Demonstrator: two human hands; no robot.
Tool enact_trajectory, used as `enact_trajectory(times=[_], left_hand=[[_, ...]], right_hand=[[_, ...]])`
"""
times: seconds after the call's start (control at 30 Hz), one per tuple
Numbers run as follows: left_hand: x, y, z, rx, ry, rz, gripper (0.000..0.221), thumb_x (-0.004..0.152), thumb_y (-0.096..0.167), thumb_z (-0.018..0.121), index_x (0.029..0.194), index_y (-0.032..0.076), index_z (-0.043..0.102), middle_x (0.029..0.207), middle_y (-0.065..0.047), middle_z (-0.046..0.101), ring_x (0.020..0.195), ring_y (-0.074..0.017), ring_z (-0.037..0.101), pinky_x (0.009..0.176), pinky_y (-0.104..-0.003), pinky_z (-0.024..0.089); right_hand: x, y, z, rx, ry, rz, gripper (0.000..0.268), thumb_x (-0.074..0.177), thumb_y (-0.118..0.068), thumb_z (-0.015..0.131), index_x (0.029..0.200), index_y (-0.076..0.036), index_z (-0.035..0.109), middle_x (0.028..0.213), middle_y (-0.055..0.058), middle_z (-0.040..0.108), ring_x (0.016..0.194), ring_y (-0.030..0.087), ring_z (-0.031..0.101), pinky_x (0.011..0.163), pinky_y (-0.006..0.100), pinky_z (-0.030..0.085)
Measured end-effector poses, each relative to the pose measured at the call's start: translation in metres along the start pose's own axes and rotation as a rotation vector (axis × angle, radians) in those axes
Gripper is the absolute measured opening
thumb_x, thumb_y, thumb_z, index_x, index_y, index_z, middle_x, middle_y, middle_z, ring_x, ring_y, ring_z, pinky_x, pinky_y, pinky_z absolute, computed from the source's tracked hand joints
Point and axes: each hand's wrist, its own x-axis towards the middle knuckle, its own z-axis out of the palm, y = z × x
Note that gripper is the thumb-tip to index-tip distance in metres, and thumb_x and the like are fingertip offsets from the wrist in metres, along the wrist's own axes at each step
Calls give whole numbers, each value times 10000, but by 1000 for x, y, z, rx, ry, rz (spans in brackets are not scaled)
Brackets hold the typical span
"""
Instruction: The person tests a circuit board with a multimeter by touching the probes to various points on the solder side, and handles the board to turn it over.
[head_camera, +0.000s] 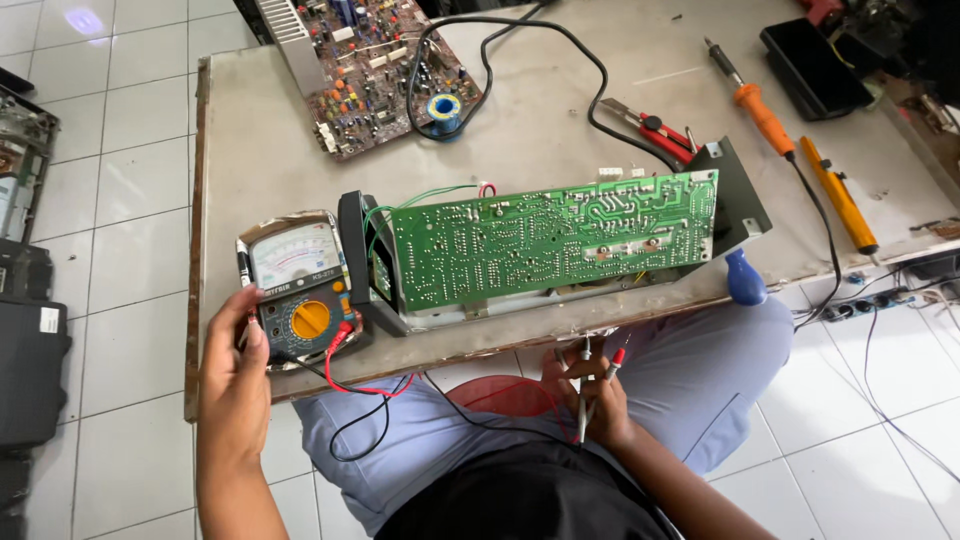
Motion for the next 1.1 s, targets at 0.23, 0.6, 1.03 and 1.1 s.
enact_trajectory(times=[0.23, 0.6, 1.03, 1.1], left_hand=[[0, 0, 2, 11, 28, 86, 497, 1091, 244, 568, 1525, 17, 483, 1551, -142, 561, 1502, -223, 500, 1269, -340, 394], [-18, -13, 36, 823, 67, 808, 343, 1165, 338, 536, 1349, 176, 776, 1337, 0, 769, 1254, -232, 680, 1105, -481, 361], [-9, -47, 51, 743, 337, 994, 378, 1155, 263, 478, 1212, 160, 837, 1166, 17, 821, 1074, -223, 736, 1058, -429, 428], [-18, -32, 53, 739, 323, 973, 395, 1151, 230, 458, 1178, 136, 841, 1129, 6, 830, 1038, -219, 732, 1019, -411, 422]], right_hand=[[44, -32, 0, 121, -24, -70, 345, 986, 62, 670, 900, -103, 380, 1089, 141, 664, 923, 337, 717, 774, 428, 574], [13, -2, 11, 111, 98, -76, 376, 885, 8, 837, 769, -122, 504, 921, 183, 746, 716, 398, 680, 586, 430, 537], [18, -3, 10, 87, 99, -40, 353, 905, -16, 812, 769, -129, 507, 915, 166, 746, 666, 349, 647, 557, 394, 525], [18, -27, 3, 67, 27, 6, 309, 951, -8, 736, 822, -110, 474, 974, 165, 719, 760, 316, 682, 612, 385, 541]])
